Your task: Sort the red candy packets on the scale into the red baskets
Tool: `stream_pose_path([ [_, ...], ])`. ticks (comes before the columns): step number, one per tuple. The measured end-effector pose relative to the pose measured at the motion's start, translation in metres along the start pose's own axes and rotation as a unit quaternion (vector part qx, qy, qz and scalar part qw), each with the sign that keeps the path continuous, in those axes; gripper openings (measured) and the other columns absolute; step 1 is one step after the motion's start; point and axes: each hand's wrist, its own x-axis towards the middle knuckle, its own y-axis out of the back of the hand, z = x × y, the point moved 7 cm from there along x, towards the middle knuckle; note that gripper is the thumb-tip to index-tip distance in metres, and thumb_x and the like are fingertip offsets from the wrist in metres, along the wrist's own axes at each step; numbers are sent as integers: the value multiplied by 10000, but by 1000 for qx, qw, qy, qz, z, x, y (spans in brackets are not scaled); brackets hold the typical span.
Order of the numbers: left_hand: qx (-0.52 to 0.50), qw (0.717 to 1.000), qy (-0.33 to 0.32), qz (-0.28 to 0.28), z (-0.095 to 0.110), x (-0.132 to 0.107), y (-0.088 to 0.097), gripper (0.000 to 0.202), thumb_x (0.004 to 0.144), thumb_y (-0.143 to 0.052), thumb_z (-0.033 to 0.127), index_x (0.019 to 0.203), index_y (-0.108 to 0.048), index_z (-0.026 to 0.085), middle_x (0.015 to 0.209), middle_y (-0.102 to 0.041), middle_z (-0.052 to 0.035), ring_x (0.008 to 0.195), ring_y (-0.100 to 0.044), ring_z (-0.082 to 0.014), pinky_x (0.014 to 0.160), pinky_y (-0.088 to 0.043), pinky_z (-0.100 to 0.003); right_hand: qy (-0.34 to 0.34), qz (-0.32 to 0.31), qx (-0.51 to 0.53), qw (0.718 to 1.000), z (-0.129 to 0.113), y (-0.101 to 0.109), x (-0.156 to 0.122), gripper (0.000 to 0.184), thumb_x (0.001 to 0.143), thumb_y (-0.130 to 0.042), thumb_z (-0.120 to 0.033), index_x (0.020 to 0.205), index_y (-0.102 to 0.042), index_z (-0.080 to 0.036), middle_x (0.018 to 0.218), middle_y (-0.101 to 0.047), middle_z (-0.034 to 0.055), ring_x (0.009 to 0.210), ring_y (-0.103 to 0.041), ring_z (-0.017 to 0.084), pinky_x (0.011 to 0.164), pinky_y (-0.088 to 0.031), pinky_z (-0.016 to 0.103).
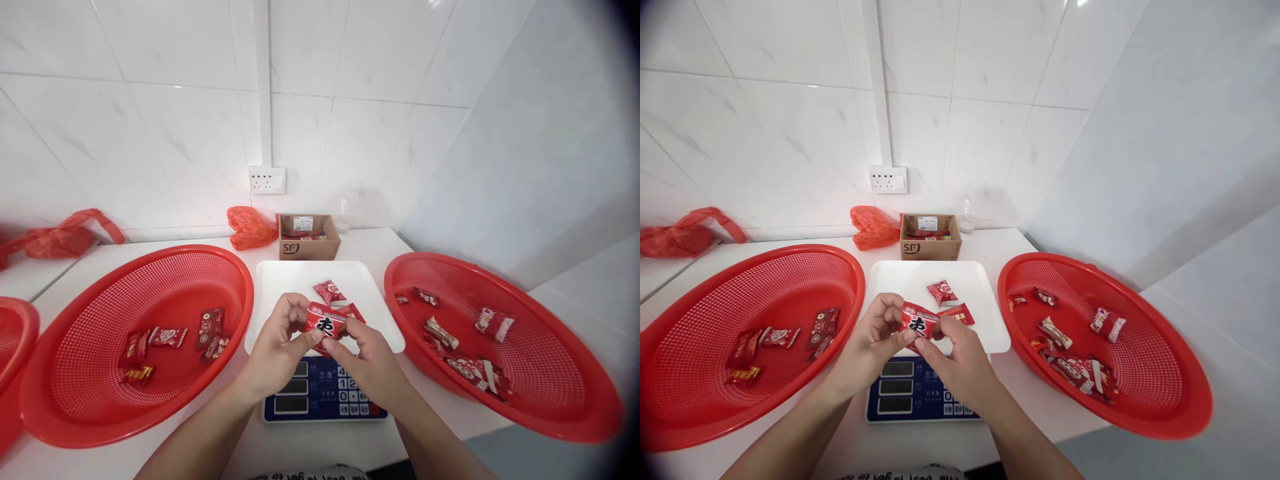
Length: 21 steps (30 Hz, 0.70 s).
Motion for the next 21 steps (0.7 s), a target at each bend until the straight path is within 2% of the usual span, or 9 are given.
stream_pose_path([
  [7, 13, 1000, 13, -17, 0, -1, 0, 384, 802, -747, 330, 1037, -465, 216, 732, -569, 60, 698, -533, -98, 684, -447, -232, 29, -5, 25, 999, -4, 1, -3, 266, 855, -520, -438, 799, -592, -188, 798, -668, 42, 772, -616, 199, 688, -462, 296],
  [10, 69, 996, 34, -41, 0, 0, 2, 330, 835, -703, 353, 1043, -495, 205, 811, -599, 23, 756, -548, -124, 719, -448, -255, 40, -7, 25, 999, -6, 3, -4, 199, 856, -524, -366, 819, -615, -193, 803, -682, 28, 746, -613, 179, 678, -465, 278],
  [14, 192, 973, 52, -117, 3, -1, -2, 286, 882, -622, 431, 976, -576, 164, 913, -621, -41, 843, -540, -169, 753, -428, -273, 43, -22, 11, 999, -11, 4, -3, 164, 856, -539, -340, 796, -599, -199, 804, -672, 25, 779, -615, 187, 714, -469, 286],
  [17, 202, 963, 48, -170, 4, -2, -10, 308, 886, -600, 462, 874, -591, 154, 840, -598, -26, 796, -511, -166, 723, -408, -258, 43, -51, 2, 998, -12, 0, -3, 230, 873, -544, -402, 774, -582, -198, 795, -662, 34, 776, -609, 198, 713, -471, 300],
  [19, 194, 963, 46, -180, 4, -1, -12, 332, 889, -590, 471, 799, -578, 152, 775, -567, -10, 748, -486, -153, 690, -391, -245, 39, -71, 4, 997, -11, -3, -3, 268, 887, -536, -434, 779, -585, -193, 800, -667, 40, 774, -613, 202, 700, -473, 301],
  [21, 179, 968, 49, -170, 3, 0, -12, 340, 889, -588, 475, 801, -593, 146, 768, -574, -10, 740, -494, -153, 691, -398, -242, 44, -85, 15, 995, -10, -6, -4, 243, 893, -543, -415, 841, -616, -188, 850, -687, 45, 804, -626, 206, 724, -480, 305],
])
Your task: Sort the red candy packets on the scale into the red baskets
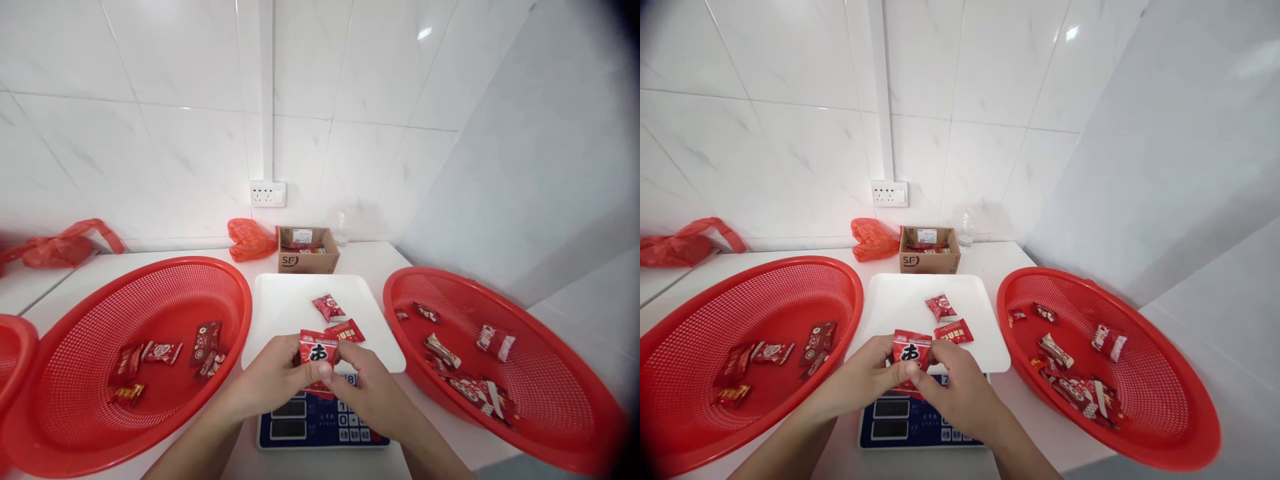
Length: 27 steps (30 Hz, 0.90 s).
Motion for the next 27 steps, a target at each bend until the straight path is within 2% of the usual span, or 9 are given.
stream_pose_path([
  [3, -31, 999, -6, 23, 1, 0, 1, 327, 899, -580, 459, 881, -649, 140, 829, -636, -28, 804, -554, -175, 768, -437, -261, 27, -34, 31, 999, -1, -6, -1, 244, 880, -598, -388, 1019, -654, -196, 993, -704, 49, 909, -640, 220, 811, -484, 325],
  [6, -38, 999, -7, 33, 1, 0, -1, 279, 884, -616, 417, 891, -674, 144, 845, -669, -26, 820, -580, -180, 775, -449, -259, 50, -62, 81, 994, -4, -12, 0, 299, 872, -636, -419, 1085, -660, -211, 1029, -702, 34, 931, -641, 218, 823, -486, 314],
  [11, -27, 999, 1, 40, -2, -2, -4, 234, 886, -606, 365, 856, -672, 143, 805, -677, -26, 782, -579, -176, 741, -456, -262, 60, -64, 94, 992, -8, -16, 1, 272, 879, -646, -392, 1098, -677, -234, 1007, -711, 12, 909, -646, 200, 813, -486, 285],
  [16, -13, 999, 9, 42, -3, -1, -5, 280, 881, -604, 413, 838, -657, 142, 803, -675, -34, 765, -580, -181, 726, -455, -270, 55, -66, 92, 992, -9, -17, 1, 267, 884, -637, -374, 1105, -683, -232, 1001, -713, 19, 906, -648, 208, 817, -495, 299],
  [22, -23, 999, 4, 41, -5, 1, -4, 302, 880, -605, 443, 880, -674, 149, 868, -699, -47, 817, -603, -196, 768, -464, -280, 41, -57, 75, 995, -6, -15, 1, 214, 893, -610, -353, 1038, -695, -220, 955, -714, 19, 885, -650, 206, 785, -497, 297],
  [27, 0, 1000, 6, 26, -5, 2, -3, 308, 864, -628, 457, 848, -656, 151, 817, -672, -31, 763, -578, -182, 706, -444, -257, 24, -44, 58, 997, 0, -12, 1, 193, 878, -630, -371, 950, -690, -203, 898, -701, 11, 841, -635, 201, 752, -482, 287],
])
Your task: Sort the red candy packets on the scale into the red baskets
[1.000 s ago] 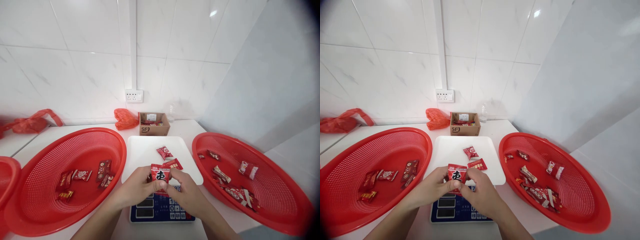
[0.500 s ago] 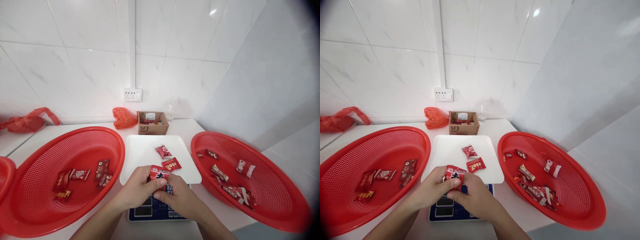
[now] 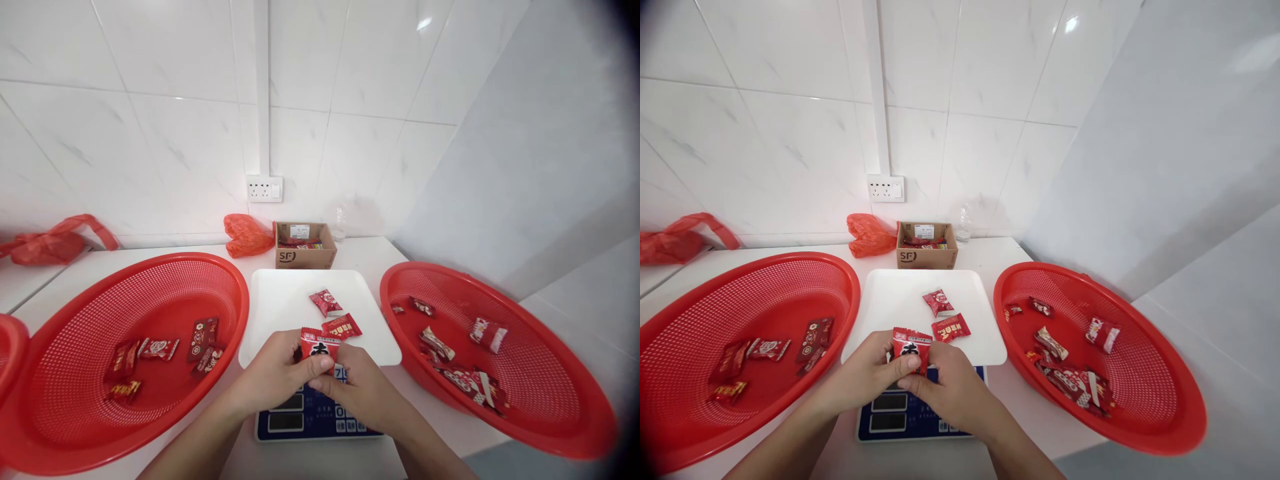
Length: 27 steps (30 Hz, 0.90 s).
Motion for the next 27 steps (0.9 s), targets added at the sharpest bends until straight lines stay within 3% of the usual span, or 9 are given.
stream_pose_path([
  [11, 12, 999, -28, -20, 10, 1, 0, 336, 903, -575, 464, 978, -698, 160, 940, -693, -42, 851, -588, -185, 778, -447, -246, 8, 5, 46, 999, 0, 5, -2, 252, 893, -609, -446, 986, -673, -221, 969, -695, 20, 903, -624, 207, 868, -485, 321],
  [17, 6, 999, -36, -24, 7, 0, -1, 403, 929, -508, 501, 962, -698, 147, 919, -690, -56, 836, -597, -190, 763, -470, -260, 10, 17, 30, 999, 3, 7, -3, 389, 928, -494, -550, 908, -651, -195, 877, -685, 30, 810, -612, 197, 753, -495, 296],
  [22, -14, 998, -43, -32, 8, -1, -1, 401, 941, -498, 480, 1098, -682, 161, 1051, -694, -89, 1015, -608, -246, 870, -472, -310, 8, 22, 42, 999, -3, 9, -2, 384, 963, -439, -519, 986, -662, -208, 970, -701, 43, 910, -635, 216, 809, -496, 314],
  [27, -22, 997, -46, -55, 12, -1, -5, 367, 903, -569, 479, 1051, -695, 167, 1030, -691, -83, 979, -601, -238, 889, -454, -325, -6, 39, 37, 999, 0, 11, -3, 324, 964, -454, -451, 901, -645, -197, 876, -681, 30, 802, -603, 186, 738, -476, 288],
])
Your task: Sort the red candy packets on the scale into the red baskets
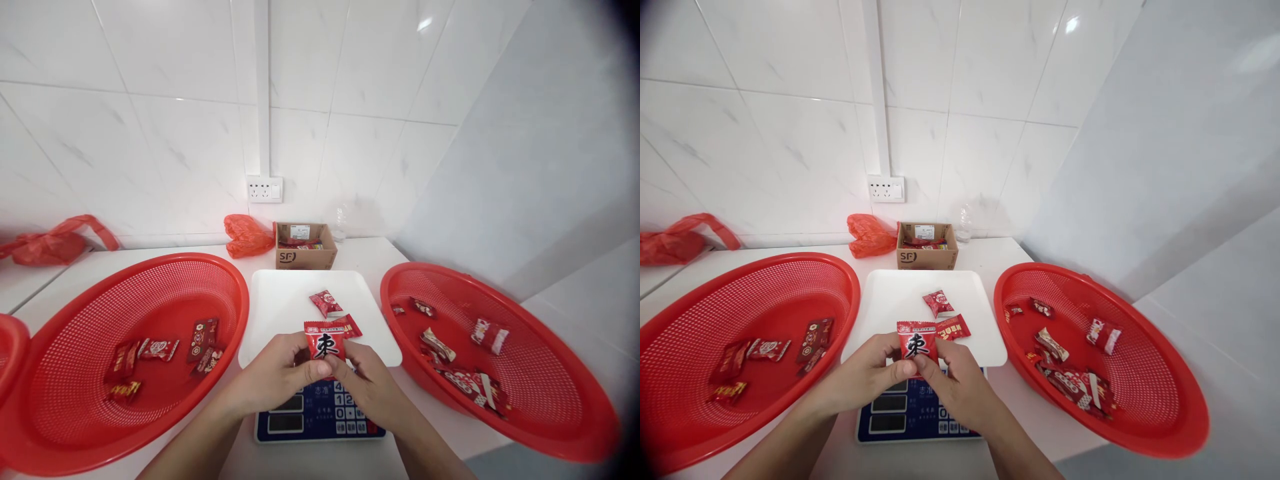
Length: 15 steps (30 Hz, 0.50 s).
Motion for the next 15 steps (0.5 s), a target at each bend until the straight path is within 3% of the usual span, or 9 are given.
stream_pose_path([
  [6, -10, 999, 27, -15, -4, -1, -5, 295, 851, -666, 425, 995, -707, 171, 953, -687, -54, 870, -586, -201, 877, -444, -321, 2, 37, -27, 999, 4, 2, -1, 282, 926, -495, -376, 716, -538, -193, 699, -605, -1, 659, -525, 150, 623, -423, 255],
  [15, -21, 999, 28, -27, -3, 0, -4, 326, 876, -631, 429, 1035, -703, 154, 980, -690, -58, 885, -577, -193, 849, -443, -292, 26, 14, 16, 999, 2, -1, -1, 339, 953, -480, -452, 832, -642, -181, 808, -666, 20, 732, -568, 158, 672, -434, 254],
])
